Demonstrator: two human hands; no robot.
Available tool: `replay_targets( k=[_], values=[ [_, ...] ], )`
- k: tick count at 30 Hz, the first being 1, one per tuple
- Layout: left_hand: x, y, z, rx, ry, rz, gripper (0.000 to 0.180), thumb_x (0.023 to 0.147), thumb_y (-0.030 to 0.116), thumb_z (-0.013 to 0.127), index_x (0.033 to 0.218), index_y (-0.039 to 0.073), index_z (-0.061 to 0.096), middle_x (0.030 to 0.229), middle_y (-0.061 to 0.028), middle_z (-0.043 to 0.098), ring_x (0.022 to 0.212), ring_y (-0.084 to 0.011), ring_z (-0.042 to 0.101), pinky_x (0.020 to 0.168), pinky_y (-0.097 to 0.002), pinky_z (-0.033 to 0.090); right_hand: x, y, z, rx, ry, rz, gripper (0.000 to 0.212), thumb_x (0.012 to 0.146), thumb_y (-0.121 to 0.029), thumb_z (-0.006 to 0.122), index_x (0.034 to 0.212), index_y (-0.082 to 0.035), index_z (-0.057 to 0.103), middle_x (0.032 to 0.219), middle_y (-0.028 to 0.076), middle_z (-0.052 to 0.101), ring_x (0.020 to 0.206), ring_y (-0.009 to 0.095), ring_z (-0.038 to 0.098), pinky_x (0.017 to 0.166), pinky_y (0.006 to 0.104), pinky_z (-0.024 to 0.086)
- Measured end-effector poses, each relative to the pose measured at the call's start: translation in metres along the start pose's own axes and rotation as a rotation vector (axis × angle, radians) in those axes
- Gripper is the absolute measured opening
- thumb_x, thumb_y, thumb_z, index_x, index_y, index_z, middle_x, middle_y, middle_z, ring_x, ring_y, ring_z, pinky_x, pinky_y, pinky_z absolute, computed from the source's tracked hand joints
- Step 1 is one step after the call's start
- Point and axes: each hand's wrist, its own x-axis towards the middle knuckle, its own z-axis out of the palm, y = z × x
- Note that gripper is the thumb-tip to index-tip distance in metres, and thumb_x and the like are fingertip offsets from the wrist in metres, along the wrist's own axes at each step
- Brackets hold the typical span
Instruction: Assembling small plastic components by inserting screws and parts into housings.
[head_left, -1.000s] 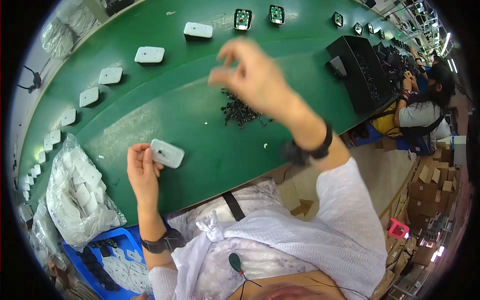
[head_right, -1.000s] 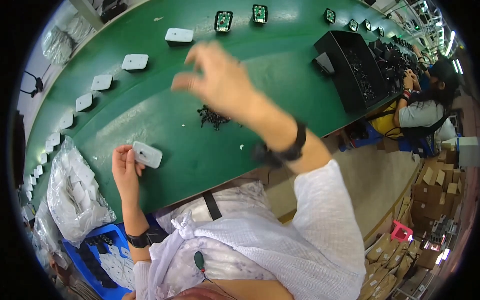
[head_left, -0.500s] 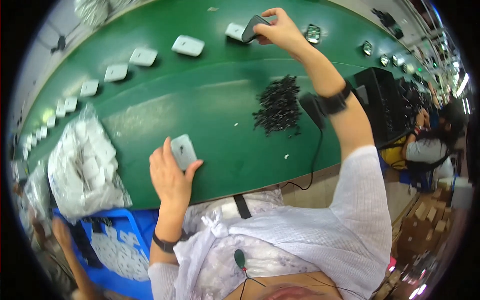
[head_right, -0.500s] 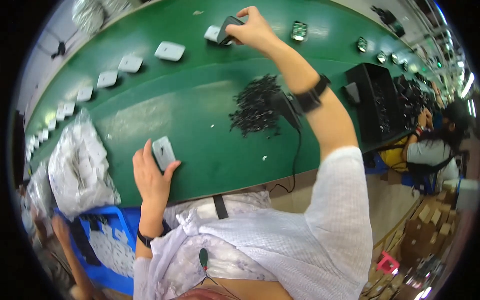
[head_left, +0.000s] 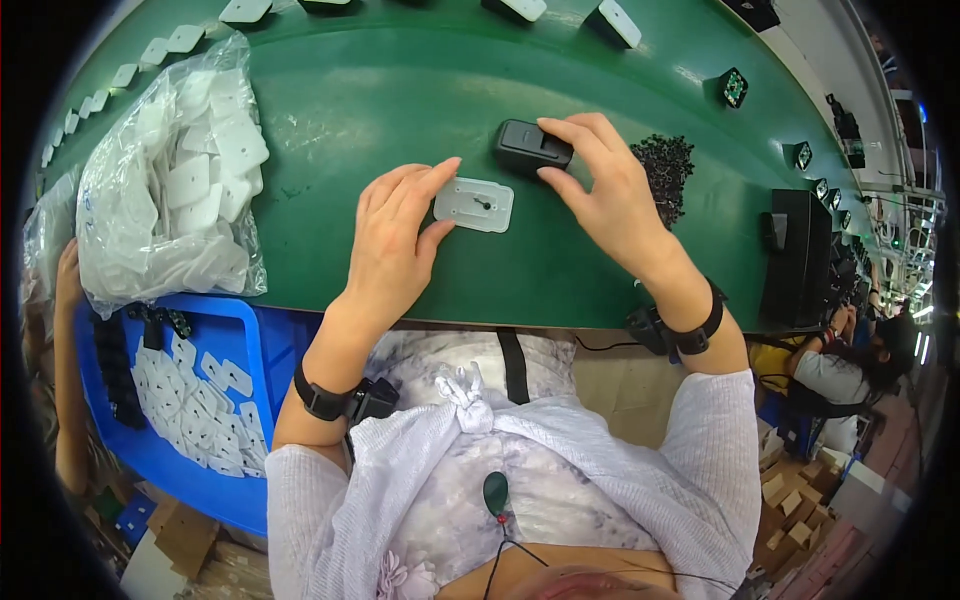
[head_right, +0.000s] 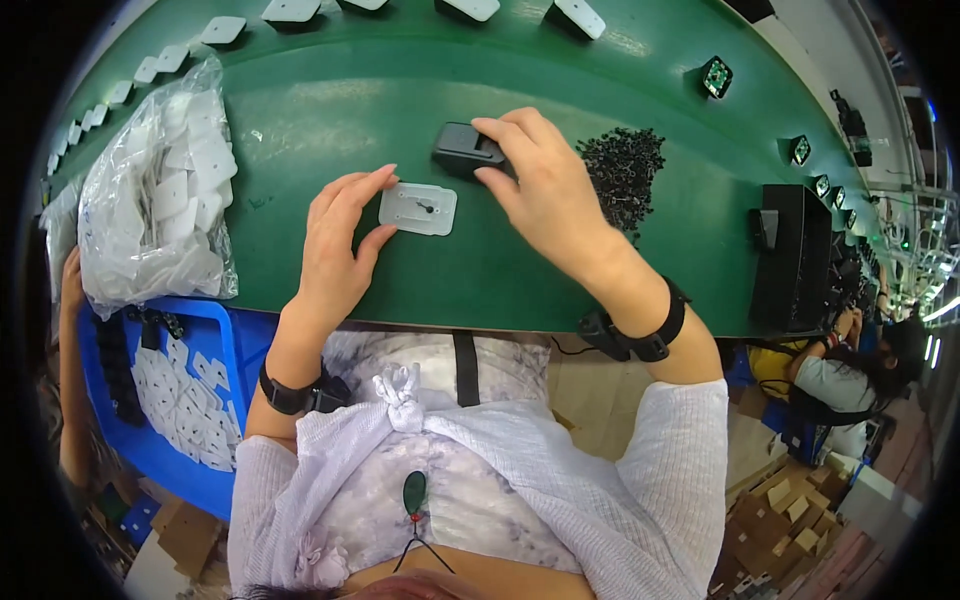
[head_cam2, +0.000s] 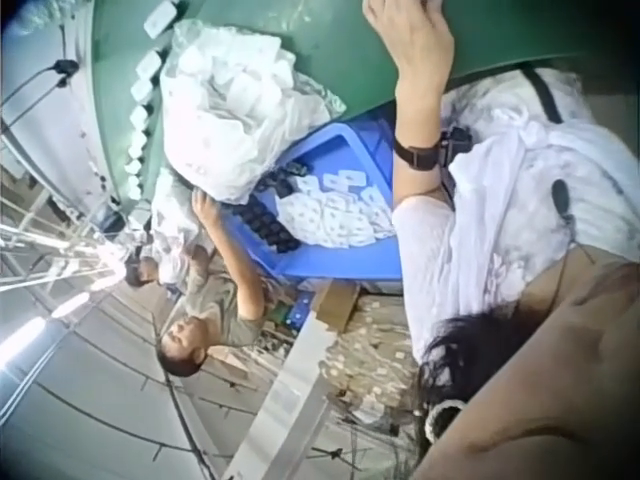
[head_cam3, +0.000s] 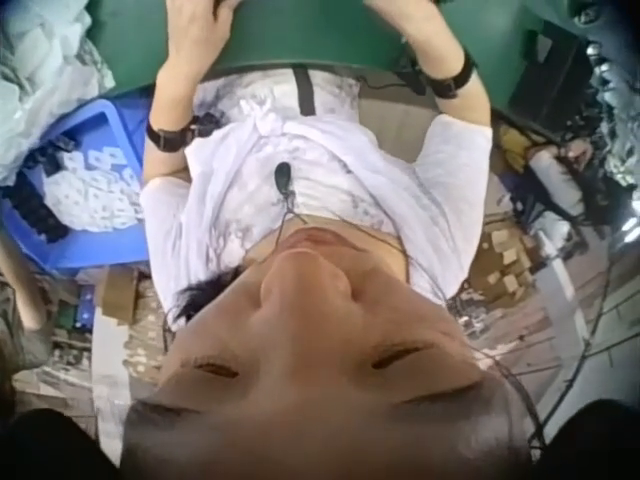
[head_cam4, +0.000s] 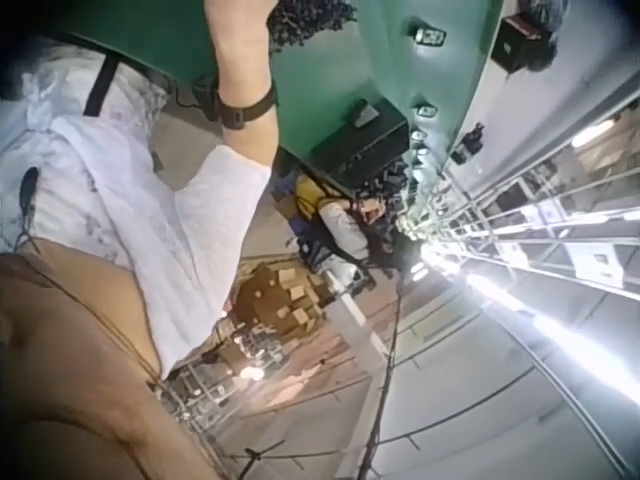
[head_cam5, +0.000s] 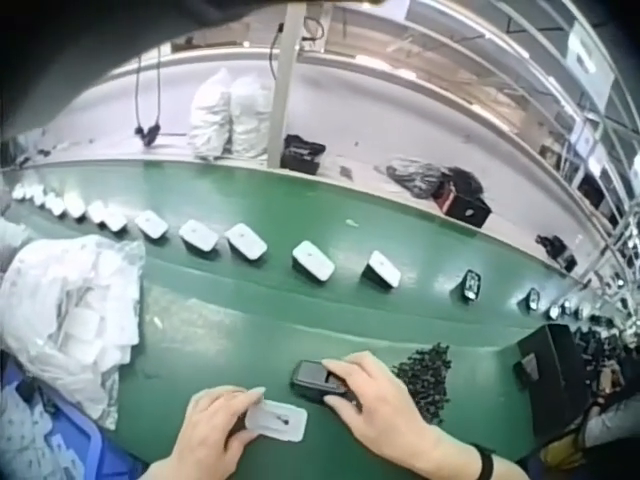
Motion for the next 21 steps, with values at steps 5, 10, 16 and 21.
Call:
replay_targets(
  k=[5, 10, 16, 21],
  values=[
    [-0.008, -0.004, 0.003, -0.172, 0.104, -0.063, 0.056, 0.075, -0.012, 0.055, 0.128, 0.005, 0.052, 0.124, -0.0130, 0.058, 0.115, -0.0306, 0.054, 0.097, -0.0400, 0.041, -0.009, -0.035, 0.011, 0.152, -0.010, -0.040, 0.046, 0.073, -0.002, 0.072, 0.118, -0.005, 0.060, 0.104, 0.014, 0.057, 0.092, 0.030, 0.059, 0.079, 0.0359, 0.050],
    [-0.007, -0.006, 0.001, -0.183, 0.091, -0.024, 0.049, 0.078, -0.013, 0.046, 0.124, 0.002, 0.056, 0.128, -0.0136, 0.058, 0.118, -0.0316, 0.055, 0.099, -0.0407, 0.042, -0.016, -0.042, 0.025, 0.136, -0.032, -0.072, 0.046, 0.072, -0.001, 0.073, 0.117, -0.004, 0.060, 0.103, 0.013, 0.058, 0.091, 0.029, 0.059, 0.076, 0.0353, 0.050],
    [-0.010, -0.013, 0.002, -0.077, 0.034, 0.014, 0.042, 0.080, -0.007, 0.044, 0.117, 0.002, 0.062, 0.123, -0.0116, 0.061, 0.119, -0.0307, 0.054, 0.101, -0.0420, 0.041, -0.017, -0.046, 0.033, 0.067, -0.040, -0.093, 0.046, 0.071, 0.000, 0.073, 0.116, -0.003, 0.061, 0.103, 0.012, 0.059, 0.092, 0.028, 0.058, 0.075, 0.0358, 0.050],
    [-0.016, -0.013, 0.002, 0.046, 0.010, 0.046, 0.044, 0.080, -0.006, 0.046, 0.120, 0.006, 0.062, 0.125, -0.0083, 0.061, 0.120, -0.0265, 0.054, 0.102, -0.0412, 0.041, -0.018, -0.043, 0.035, 0.048, -0.046, -0.151, 0.048, 0.070, 0.001, 0.072, 0.116, -0.003, 0.062, 0.104, 0.013, 0.059, 0.091, 0.029, 0.058, 0.076, 0.0364, 0.049]
  ],
)
